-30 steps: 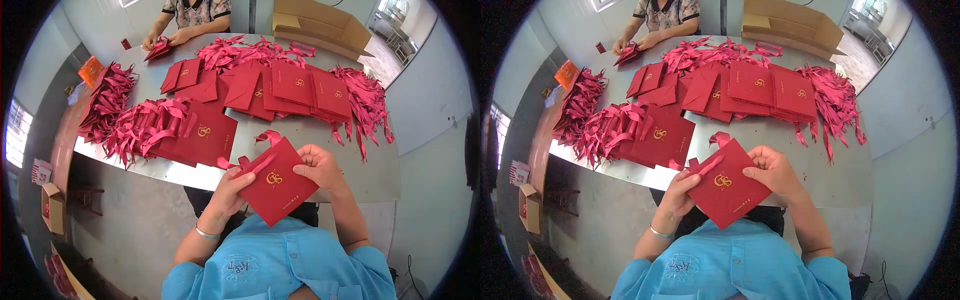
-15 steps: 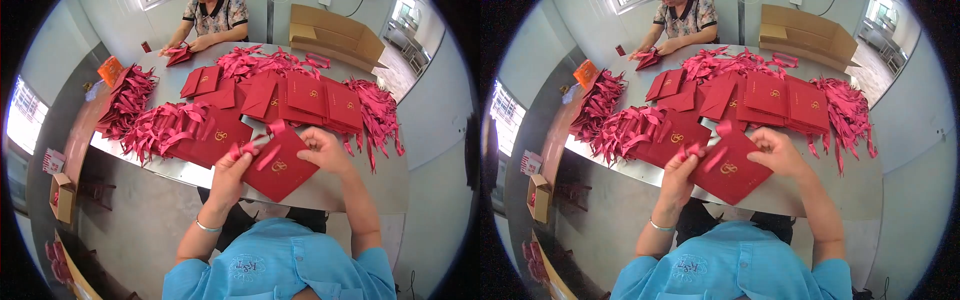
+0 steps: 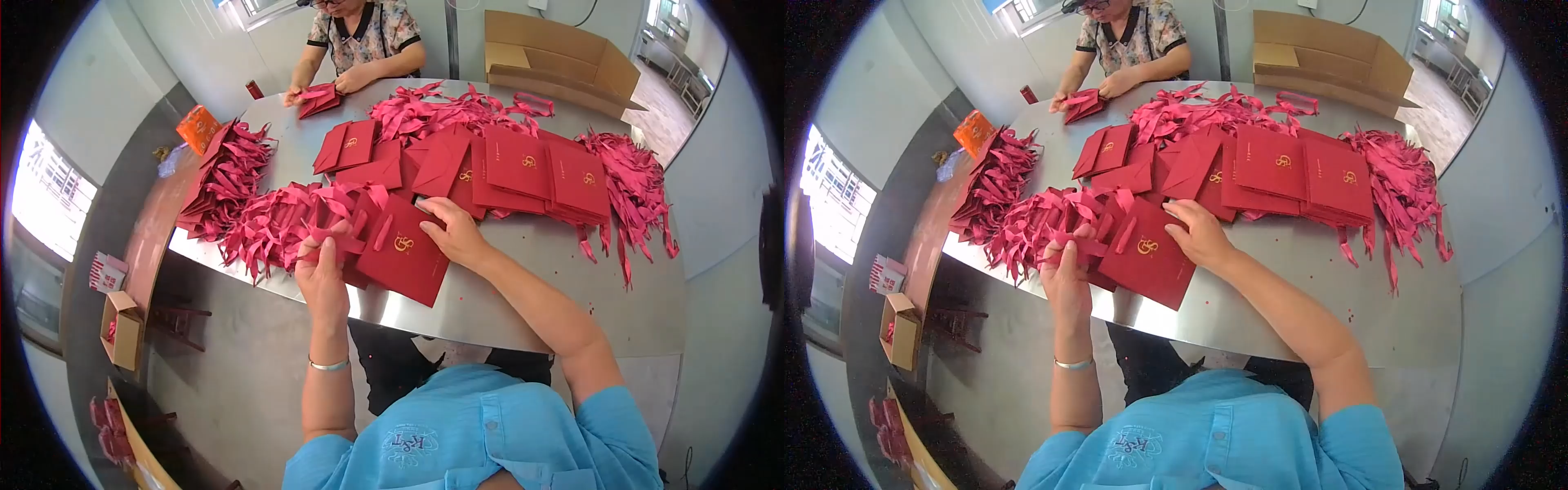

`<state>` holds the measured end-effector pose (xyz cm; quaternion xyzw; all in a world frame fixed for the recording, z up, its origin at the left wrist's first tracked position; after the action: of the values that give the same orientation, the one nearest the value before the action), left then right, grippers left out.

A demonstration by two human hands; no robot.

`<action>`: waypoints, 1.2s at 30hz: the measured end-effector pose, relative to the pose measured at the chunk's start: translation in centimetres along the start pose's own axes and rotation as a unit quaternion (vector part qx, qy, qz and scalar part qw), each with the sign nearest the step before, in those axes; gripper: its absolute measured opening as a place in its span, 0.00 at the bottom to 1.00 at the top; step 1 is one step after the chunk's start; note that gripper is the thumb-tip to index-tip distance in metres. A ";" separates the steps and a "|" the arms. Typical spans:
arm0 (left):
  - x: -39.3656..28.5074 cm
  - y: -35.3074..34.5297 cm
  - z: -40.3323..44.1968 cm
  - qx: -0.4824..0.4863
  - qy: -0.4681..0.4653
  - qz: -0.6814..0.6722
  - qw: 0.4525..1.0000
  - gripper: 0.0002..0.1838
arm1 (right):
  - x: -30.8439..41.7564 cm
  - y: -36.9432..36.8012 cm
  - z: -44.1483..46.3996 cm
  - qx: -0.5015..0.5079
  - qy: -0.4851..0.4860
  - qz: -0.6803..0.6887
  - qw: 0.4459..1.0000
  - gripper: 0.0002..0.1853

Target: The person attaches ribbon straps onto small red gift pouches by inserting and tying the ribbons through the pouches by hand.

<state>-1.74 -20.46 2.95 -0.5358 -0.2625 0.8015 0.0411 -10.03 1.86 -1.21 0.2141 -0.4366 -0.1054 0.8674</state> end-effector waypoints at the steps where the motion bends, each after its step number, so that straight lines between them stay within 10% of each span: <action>1: 0.0 0.0 -0.1 0.001 0.003 0.001 1.000 0.07 | -0.3 -0.2 -0.2 -0.001 -0.003 0.000 1.000 0.20; 4: 0.1 -0.1 -0.1 0.007 0.006 0.012 1.000 0.07 | 0.1 -0.1 -0.6 -0.026 0.000 -0.028 0.999 0.23; 10: -0.4 -0.9 0.3 0.007 0.003 -0.026 1.000 0.07 | 4.7 -0.1 -2.2 0.083 0.011 -0.122 0.989 0.69; 15: -0.6 -0.2 0.9 -0.025 -0.029 -0.049 0.998 0.07 | 5.5 -1.6 -2.3 0.104 0.030 -0.195 0.975 0.70; 18: -3.0 0.0 -0.1 -0.111 -0.148 0.172 0.967 0.18 | 4.8 -2.6 -1.7 0.134 0.036 -0.144 0.980 0.71; 20: -5.1 -2.2 -2.7 -0.128 -0.305 0.421 0.845 0.28 | 4.9 -2.3 -1.7 0.136 0.017 -0.135 0.981 0.71; 25: -2.4 -9.1 -9.6 0.121 -0.439 0.552 0.698 0.30 | 3.7 -1.6 -3.1 0.121 0.008 -0.120 0.985 0.69; 32: 3.4 -12.4 -12.1 0.393 -0.358 0.460 0.711 0.08 | 2.6 1.0 -3.9 0.069 0.151 -0.177 0.970 0.53; 36: 3.3 -13.5 -11.3 0.378 -0.358 0.478 0.707 0.07 | 2.1 6.7 -4.4 -0.003 0.115 -0.186 0.976 0.39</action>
<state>3.91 -3.42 3.17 -0.2016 0.3587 0.8777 -0.2455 -5.28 8.24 1.04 0.3002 -0.2857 -0.2407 0.8777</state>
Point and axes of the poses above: each hand's wrist, its own z-axis towards the middle knuckle, its own y-axis out of the back of the hand, x = y × z, the point moved 6 cm from there along z, towards the middle knuckle, and after that the axes turned 3 degrees about -x, right-handed, at the moved point
